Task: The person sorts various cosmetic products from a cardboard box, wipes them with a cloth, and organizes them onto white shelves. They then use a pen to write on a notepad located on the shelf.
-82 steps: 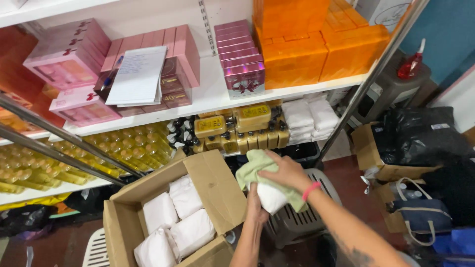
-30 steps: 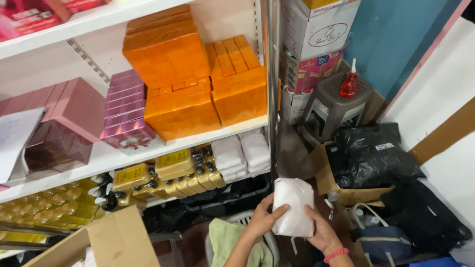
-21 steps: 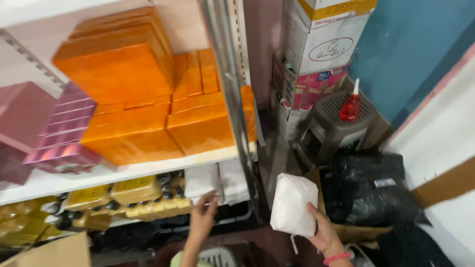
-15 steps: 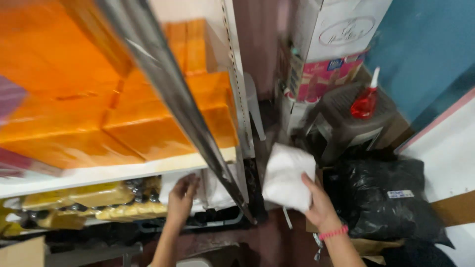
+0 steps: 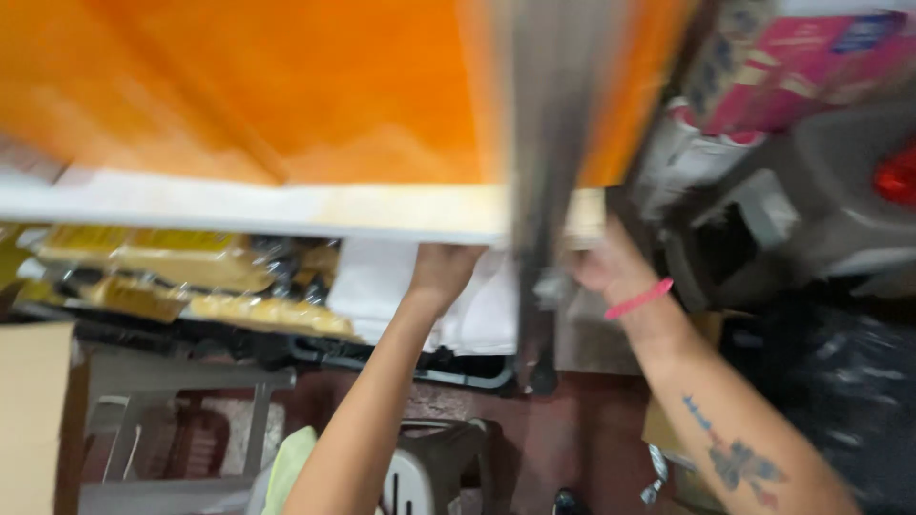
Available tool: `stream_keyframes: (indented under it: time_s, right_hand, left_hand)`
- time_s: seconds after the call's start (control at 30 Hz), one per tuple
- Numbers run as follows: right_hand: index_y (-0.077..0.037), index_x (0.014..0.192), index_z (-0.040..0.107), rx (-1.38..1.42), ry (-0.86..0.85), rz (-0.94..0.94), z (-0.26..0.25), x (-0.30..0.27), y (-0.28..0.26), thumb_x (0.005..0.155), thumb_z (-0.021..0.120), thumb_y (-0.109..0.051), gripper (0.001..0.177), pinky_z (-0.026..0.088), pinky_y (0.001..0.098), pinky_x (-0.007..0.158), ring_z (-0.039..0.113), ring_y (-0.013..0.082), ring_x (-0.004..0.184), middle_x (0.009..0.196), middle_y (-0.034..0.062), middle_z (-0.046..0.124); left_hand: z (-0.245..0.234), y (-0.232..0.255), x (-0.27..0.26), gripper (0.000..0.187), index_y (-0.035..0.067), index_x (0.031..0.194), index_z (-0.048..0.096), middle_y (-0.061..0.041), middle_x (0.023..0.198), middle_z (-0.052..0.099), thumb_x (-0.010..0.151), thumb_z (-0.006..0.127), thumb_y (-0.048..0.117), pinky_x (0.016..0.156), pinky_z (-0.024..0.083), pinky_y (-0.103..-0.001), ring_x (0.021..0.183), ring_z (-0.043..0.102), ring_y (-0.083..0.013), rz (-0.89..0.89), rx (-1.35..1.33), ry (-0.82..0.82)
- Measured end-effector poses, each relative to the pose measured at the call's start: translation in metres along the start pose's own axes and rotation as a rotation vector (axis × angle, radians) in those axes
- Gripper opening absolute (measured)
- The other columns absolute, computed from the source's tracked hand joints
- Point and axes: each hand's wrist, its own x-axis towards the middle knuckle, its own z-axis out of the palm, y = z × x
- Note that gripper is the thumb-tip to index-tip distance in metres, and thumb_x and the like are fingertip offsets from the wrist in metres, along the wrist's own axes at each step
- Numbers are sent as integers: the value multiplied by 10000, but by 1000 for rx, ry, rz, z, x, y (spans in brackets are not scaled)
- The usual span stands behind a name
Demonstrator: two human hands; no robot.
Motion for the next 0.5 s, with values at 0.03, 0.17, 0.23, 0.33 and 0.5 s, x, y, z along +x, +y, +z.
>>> stream_keyframes:
  time_s: [0.03,0.17,0.23,0.33,0.5]
  right_hand:
    - [-97,1328,579,-38,-2,6,3,5,12,961,680,-272,418,569,451,936,671,257,1104,1208,95,690]
    - [-80,1306,576,-203,-2,13,-7,30,58,985,665,-278,388,560,451,932,658,276,1092,1192,119,676]
    - [-72,1295,575,-278,9,10,-28,39,79,996,657,-282,375,556,451,930,651,285,1086,1184,131,669]
    - [-59,1279,573,-385,33,10,-61,44,109,1014,646,-286,357,549,451,928,642,299,1078,1172,150,659]
    - [-37,1252,570,-552,60,-19,-97,34,134,1043,627,-294,336,538,451,923,626,323,1063,1152,180,642]
  left_hand:
    - [-9,-14,5,419,11,1267,644,-183,1238,703,918,694,236,1013,491,-411,1196,643,-312,136,-57,95]
    - [-46,-56,43,260,0,1209,657,-190,1210,709,997,595,138,1010,511,-440,1173,653,-362,398,51,329]
    - [-60,-93,77,226,15,1150,680,-179,1148,716,984,617,154,977,516,-458,1117,663,-369,482,186,405]
    - [-74,-118,98,199,41,1052,716,-157,1032,724,970,650,210,900,525,-501,1001,679,-366,644,569,613]
    - [-77,-89,87,256,59,989,741,-156,939,710,979,638,293,844,533,-581,894,675,-374,722,1105,956]
